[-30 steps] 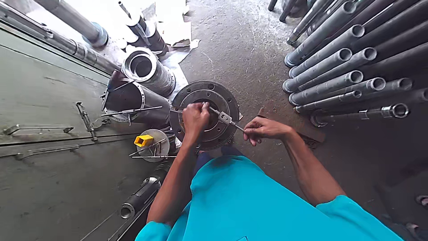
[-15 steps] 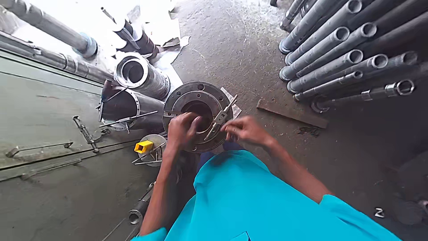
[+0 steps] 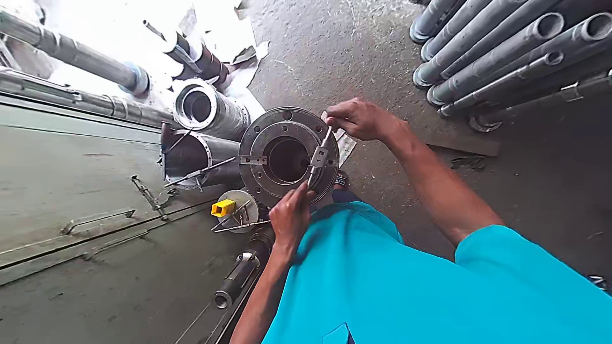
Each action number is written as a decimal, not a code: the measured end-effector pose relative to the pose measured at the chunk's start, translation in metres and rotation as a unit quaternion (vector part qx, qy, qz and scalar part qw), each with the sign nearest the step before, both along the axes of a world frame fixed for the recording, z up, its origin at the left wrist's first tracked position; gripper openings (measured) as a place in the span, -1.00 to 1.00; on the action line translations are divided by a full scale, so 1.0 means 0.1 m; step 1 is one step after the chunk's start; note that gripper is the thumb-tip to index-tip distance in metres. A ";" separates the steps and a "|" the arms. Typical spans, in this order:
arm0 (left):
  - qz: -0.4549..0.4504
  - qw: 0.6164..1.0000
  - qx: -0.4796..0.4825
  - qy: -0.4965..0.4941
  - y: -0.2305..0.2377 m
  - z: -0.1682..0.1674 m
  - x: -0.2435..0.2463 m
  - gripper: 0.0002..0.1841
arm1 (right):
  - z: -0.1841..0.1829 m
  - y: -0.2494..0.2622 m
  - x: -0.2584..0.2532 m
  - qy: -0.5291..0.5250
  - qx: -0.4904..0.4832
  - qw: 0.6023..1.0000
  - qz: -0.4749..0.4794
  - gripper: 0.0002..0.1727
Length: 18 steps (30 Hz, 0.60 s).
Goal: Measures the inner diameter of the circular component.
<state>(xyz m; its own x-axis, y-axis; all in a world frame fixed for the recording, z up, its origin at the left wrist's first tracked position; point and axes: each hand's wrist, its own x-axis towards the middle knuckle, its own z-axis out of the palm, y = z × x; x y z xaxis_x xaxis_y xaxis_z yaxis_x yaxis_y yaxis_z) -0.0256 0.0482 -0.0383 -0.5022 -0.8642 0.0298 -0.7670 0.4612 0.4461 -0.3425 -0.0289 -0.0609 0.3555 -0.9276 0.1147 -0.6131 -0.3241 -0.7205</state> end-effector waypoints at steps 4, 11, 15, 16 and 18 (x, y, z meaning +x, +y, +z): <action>0.006 1.000 -0.004 0.007 -0.43 -0.01 0.14 -0.78 | 0.06 0.75 0.15 0.055 0.046 0.985 -0.155 -0.49; -0.077 0.996 -0.032 0.015 -1.24 -0.05 -0.10 -0.75 | 0.16 1.59 0.77 0.069 0.069 0.963 -0.250 -0.53; -0.077 0.996 0.000 0.042 -0.79 0.01 0.17 -0.75 | 0.14 1.12 0.22 0.066 0.083 0.981 -0.165 -0.57; -0.055 0.997 0.000 0.057 -0.65 -0.03 0.19 -0.75 | 0.13 0.93 0.12 0.061 0.071 0.983 -0.159 -0.59; -0.017 0.996 0.019 0.089 -0.35 -0.10 0.20 -0.76 | 0.16 0.55 0.02 0.032 0.073 0.988 -0.131 -0.63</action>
